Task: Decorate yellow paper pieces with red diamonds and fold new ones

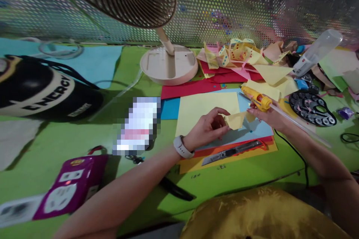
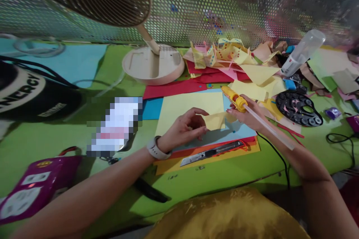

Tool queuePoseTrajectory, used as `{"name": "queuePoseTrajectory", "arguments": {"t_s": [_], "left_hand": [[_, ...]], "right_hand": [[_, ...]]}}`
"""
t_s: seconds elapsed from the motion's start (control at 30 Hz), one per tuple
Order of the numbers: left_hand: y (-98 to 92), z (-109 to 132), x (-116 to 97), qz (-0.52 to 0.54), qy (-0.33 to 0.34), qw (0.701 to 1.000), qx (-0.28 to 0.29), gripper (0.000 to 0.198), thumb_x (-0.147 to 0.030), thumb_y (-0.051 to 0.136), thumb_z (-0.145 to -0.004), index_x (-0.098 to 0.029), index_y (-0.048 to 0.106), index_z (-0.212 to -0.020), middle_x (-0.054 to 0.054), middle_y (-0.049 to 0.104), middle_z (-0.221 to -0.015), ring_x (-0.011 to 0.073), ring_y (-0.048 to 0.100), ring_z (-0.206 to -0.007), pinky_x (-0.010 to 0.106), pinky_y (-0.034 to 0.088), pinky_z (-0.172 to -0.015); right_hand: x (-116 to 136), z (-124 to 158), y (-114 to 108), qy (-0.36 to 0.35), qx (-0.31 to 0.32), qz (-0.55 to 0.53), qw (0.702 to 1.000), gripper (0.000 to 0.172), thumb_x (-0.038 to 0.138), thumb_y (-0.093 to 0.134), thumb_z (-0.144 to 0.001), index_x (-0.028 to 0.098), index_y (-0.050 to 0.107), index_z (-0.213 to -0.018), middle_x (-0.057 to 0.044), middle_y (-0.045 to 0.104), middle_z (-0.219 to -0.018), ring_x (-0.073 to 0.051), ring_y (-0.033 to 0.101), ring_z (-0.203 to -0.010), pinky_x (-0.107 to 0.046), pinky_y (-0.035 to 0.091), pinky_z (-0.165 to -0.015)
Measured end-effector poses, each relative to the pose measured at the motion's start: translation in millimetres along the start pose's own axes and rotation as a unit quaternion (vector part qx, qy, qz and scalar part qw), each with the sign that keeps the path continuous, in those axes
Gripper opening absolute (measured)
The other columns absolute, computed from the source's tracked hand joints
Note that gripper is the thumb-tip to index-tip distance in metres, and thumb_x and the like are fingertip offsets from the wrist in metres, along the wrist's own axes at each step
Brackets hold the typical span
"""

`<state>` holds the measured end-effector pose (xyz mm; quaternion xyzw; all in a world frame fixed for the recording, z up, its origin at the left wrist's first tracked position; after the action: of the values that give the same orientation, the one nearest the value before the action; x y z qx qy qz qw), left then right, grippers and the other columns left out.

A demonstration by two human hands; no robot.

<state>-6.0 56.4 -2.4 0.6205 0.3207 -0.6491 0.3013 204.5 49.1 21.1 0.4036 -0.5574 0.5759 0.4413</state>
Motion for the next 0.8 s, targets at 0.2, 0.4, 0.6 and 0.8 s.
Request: {"name": "queuePoseTrajectory", "arguments": {"t_s": [0.2, 0.4, 0.6, 0.8], "left_hand": [[6.5, 1, 2, 0.039, -0.024, 0.998, 0.034, 0.035, -0.032, 0.075, -0.073, -0.020, 0.050, -0.095, -0.003, 0.065, -0.061, 0.0105, 0.060, -0.045, 0.018, 0.048, -0.043], [3.2, -2, 3, 0.023, -0.036, 0.999, 0.001, 0.028, -0.041, 0.067, -0.080, -0.021, 0.053, -0.095, -0.005, 0.062, -0.052, 0.0103, 0.056, -0.038, 0.018, 0.044, -0.038], [14.2, 10, -10, -0.196, 0.047, 0.979, 0.007, 0.040, -0.041, 0.071, -0.077, -0.019, 0.063, -0.110, -0.006, 0.058, -0.051, 0.0090, 0.049, -0.041, 0.019, 0.032, -0.044], [36.3, 17, -7, -0.261, 0.028, 0.963, 0.060, 0.036, -0.039, 0.061, -0.085, -0.020, 0.064, -0.115, -0.003, 0.061, -0.055, 0.0128, 0.054, -0.047, 0.022, 0.032, -0.048]], "right_hand": [[-1, 1, 0, -0.018, -0.029, 0.006, 0.999, 0.030, 0.037, 0.077, -0.066, 0.020, 0.057, -0.080, 0.002, 0.062, -0.076, -0.009, 0.055, -0.058, -0.021, 0.045, -0.046], [1, 3, -2, -0.031, -0.024, 0.054, 0.998, 0.027, 0.036, 0.075, -0.070, 0.019, 0.058, -0.082, 0.002, 0.061, -0.074, -0.008, 0.052, -0.054, -0.021, 0.044, -0.044], [26, 10, -16, -0.058, -0.049, 0.030, 0.997, 0.023, 0.037, 0.072, -0.075, 0.021, 0.058, -0.085, 0.002, 0.061, -0.078, -0.009, 0.054, -0.055, -0.024, 0.048, -0.047], [37, 12, -14, -0.085, -0.025, -0.003, 0.996, 0.028, 0.037, 0.076, -0.072, 0.021, 0.059, -0.088, 0.002, 0.062, -0.083, -0.010, 0.054, -0.060, -0.025, 0.049, -0.050]]}}
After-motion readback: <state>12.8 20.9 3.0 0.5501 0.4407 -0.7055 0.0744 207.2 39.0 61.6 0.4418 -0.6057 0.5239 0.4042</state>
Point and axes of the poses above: each hand's wrist, its own z-axis away from the middle knuckle, its own y-axis out of the palm, x = y × z, the point moved 4 cm from there along -z, towards the middle knuckle
